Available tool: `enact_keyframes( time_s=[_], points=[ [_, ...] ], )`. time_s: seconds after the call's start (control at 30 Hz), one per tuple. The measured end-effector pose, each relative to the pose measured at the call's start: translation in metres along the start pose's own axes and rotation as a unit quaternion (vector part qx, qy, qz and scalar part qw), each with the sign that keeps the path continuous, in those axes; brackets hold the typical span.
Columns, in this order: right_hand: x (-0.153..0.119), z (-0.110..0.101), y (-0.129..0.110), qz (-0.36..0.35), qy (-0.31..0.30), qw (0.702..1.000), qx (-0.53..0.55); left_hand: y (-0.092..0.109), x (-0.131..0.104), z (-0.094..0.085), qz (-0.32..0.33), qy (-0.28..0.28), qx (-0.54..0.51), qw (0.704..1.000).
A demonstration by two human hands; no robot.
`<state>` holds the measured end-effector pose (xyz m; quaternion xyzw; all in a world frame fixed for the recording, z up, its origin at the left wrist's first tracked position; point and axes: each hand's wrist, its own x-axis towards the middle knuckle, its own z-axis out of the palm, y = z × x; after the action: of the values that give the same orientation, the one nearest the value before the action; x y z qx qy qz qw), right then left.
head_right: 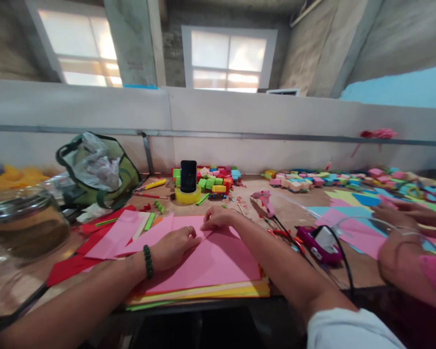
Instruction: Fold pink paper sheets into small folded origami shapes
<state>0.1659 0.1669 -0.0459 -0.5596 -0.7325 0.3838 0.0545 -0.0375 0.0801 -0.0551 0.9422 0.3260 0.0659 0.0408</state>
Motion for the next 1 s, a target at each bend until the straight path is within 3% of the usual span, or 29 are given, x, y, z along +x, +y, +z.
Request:
enact_keyframes(
  time_s=[0.53,0.83,1.0],
  points=[
    [-0.005,0.004,-0.005,0.041,0.012,0.999,-0.009,0.0,0.0,0.001,-0.005,-0.004,-0.006,1.0],
    [-0.008,0.004,-0.006,0.024,0.043,0.998,-0.035,0.003,0.0,0.0,-0.001,-0.002,0.017,1.0],
    [-0.003,0.007,-0.003,0.046,0.014,0.998,-0.041,0.009,0.001,-0.003,-0.019,-0.02,0.025,0.999]
  ],
)
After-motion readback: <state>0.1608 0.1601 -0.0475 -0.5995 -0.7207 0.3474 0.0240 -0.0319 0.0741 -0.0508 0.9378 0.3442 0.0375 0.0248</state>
